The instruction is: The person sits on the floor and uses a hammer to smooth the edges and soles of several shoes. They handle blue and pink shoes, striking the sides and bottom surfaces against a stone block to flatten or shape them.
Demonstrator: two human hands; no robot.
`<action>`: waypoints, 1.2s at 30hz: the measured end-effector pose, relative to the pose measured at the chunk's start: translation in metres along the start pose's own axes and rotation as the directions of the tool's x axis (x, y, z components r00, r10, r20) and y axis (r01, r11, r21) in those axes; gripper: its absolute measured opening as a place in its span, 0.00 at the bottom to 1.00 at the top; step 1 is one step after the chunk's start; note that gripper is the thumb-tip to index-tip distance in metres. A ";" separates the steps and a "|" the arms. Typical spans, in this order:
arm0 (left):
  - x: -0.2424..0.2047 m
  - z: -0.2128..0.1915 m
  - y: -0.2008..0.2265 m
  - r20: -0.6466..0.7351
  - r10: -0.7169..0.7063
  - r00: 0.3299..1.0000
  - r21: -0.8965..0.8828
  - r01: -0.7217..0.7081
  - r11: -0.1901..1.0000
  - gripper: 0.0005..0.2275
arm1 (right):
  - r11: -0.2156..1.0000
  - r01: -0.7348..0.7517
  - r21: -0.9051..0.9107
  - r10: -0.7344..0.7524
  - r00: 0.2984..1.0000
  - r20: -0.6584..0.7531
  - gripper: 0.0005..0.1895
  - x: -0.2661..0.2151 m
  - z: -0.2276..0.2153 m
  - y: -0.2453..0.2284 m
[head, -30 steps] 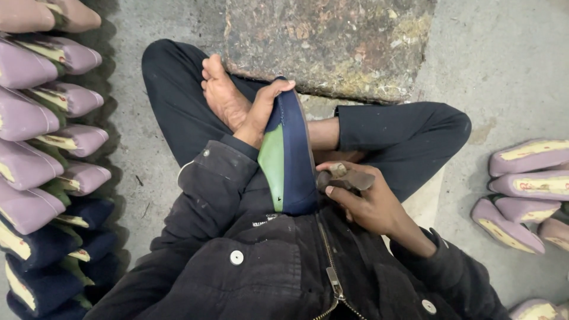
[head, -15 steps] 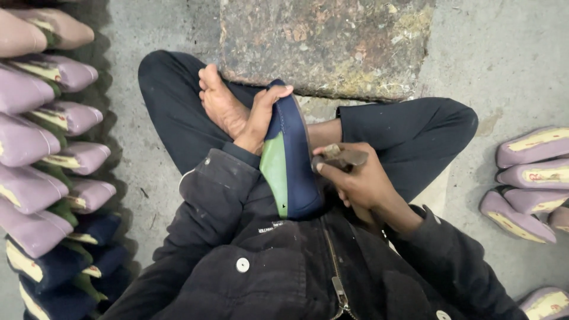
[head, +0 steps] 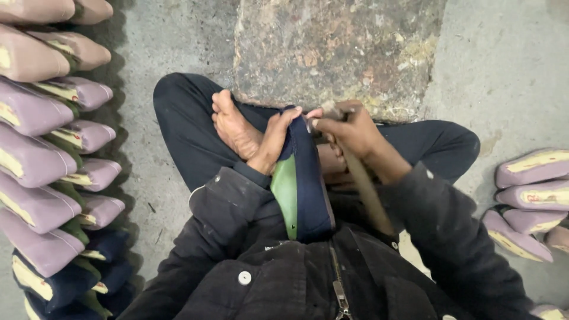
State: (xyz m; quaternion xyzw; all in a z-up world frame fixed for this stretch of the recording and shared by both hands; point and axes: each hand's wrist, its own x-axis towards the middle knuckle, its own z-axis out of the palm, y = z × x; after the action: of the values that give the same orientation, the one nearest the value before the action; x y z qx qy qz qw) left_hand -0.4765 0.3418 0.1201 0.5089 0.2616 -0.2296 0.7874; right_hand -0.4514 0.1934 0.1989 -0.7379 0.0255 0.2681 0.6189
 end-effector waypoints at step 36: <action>-0.019 0.013 0.016 0.419 0.847 0.326 0.579 -0.815 0.028 0.34 | 0.944 0.330 0.011 -0.329 0.943 -0.043 0.18 -0.080 -0.029 -0.042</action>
State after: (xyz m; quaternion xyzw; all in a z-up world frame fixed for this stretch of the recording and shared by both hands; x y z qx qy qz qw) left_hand -0.4789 0.3378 0.1478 0.8257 -0.1802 0.2016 0.4951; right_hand -0.4934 0.1525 0.2737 -0.7314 -0.0831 0.1457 0.6611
